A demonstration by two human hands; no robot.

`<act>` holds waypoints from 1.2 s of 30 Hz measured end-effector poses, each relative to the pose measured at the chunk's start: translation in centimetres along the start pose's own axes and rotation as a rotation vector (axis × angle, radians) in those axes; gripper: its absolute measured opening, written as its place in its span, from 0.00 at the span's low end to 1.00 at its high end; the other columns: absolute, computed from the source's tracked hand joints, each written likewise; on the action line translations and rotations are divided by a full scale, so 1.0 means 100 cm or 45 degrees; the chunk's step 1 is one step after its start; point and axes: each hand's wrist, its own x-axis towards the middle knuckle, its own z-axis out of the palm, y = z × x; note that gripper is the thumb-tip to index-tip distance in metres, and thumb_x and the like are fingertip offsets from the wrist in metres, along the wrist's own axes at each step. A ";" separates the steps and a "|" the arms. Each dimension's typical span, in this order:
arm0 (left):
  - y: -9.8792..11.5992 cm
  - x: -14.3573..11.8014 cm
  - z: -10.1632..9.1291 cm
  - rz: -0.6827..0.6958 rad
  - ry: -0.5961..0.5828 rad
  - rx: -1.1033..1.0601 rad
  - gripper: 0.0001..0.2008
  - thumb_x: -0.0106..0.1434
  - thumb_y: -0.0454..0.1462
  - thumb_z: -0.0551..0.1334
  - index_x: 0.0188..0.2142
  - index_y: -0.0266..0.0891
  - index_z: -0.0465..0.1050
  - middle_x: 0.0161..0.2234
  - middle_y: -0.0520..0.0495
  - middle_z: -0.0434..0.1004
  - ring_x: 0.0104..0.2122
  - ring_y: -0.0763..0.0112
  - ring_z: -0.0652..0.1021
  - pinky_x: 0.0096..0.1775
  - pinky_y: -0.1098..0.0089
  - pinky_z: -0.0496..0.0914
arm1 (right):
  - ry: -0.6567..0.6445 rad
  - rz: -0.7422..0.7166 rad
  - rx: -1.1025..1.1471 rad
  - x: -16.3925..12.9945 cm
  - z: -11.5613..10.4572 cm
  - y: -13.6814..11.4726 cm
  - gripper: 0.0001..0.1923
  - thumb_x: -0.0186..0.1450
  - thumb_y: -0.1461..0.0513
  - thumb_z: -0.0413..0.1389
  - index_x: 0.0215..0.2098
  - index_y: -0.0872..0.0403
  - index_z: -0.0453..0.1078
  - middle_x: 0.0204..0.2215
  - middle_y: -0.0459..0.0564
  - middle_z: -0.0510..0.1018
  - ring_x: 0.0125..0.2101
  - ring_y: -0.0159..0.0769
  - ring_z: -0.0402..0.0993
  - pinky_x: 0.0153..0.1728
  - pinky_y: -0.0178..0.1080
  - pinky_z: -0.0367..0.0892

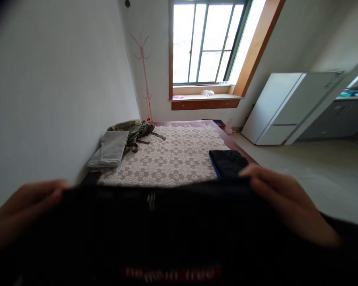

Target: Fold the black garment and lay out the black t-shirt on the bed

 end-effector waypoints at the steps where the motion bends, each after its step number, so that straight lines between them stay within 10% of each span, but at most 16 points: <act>1: 0.003 0.035 -0.002 0.043 0.105 0.135 0.20 0.67 0.55 0.56 0.34 0.49 0.80 0.25 0.57 0.76 0.27 0.68 0.75 0.33 0.66 0.75 | -0.064 -0.006 0.045 0.040 0.004 -0.003 0.25 0.69 0.39 0.47 0.40 0.46 0.76 0.33 0.54 0.79 0.32 0.43 0.78 0.35 0.47 0.76; 4: 0.003 0.129 0.001 0.246 0.377 0.551 0.22 0.70 0.48 0.56 0.52 0.35 0.75 0.39 0.50 0.78 0.39 0.65 0.79 0.50 0.55 0.72 | -0.155 -0.002 -0.075 0.142 0.024 -0.009 0.29 0.72 0.44 0.47 0.54 0.57 0.72 0.40 0.52 0.79 0.42 0.39 0.77 0.50 0.47 0.71; 7: -0.014 0.163 0.013 0.280 0.348 0.537 0.29 0.68 0.46 0.61 0.63 0.33 0.63 0.58 0.42 0.73 0.50 0.62 0.78 0.57 0.56 0.69 | -0.174 -0.046 -0.237 0.172 0.043 0.003 0.32 0.71 0.48 0.51 0.62 0.63 0.64 0.53 0.57 0.76 0.48 0.39 0.76 0.54 0.45 0.68; 15: -0.114 0.013 0.084 -0.033 0.060 0.503 0.34 0.63 0.60 0.59 0.60 0.43 0.68 0.57 0.41 0.76 0.56 0.53 0.77 0.58 0.57 0.71 | -0.419 0.010 -0.208 0.011 0.095 0.111 0.29 0.67 0.41 0.56 0.57 0.50 0.69 0.49 0.54 0.79 0.43 0.44 0.78 0.44 0.47 0.75; 19: -0.142 -0.049 0.116 -0.149 0.070 0.595 0.39 0.60 0.61 0.62 0.63 0.43 0.63 0.60 0.40 0.73 0.59 0.49 0.74 0.61 0.51 0.68 | -0.394 0.175 -0.236 -0.023 0.113 0.149 0.32 0.65 0.40 0.56 0.58 0.51 0.67 0.46 0.54 0.79 0.39 0.45 0.79 0.45 0.48 0.74; 29: -0.146 -0.028 0.123 -0.238 0.096 0.535 0.18 0.70 0.52 0.49 0.38 0.46 0.69 0.42 0.43 0.79 0.44 0.54 0.79 0.48 0.55 0.71 | -0.333 0.145 -0.332 0.037 0.152 0.173 0.38 0.62 0.42 0.55 0.62 0.57 0.63 0.41 0.58 0.79 0.42 0.51 0.79 0.48 0.49 0.73; 36: -0.165 -0.029 0.090 -0.764 0.210 0.495 0.18 0.69 0.53 0.44 0.39 0.47 0.64 0.33 0.43 0.80 0.37 0.51 0.81 0.39 0.59 0.71 | -0.507 0.173 -0.269 0.038 0.151 0.171 0.29 0.66 0.49 0.50 0.59 0.58 0.62 0.21 0.43 0.71 0.25 0.42 0.72 0.33 0.42 0.69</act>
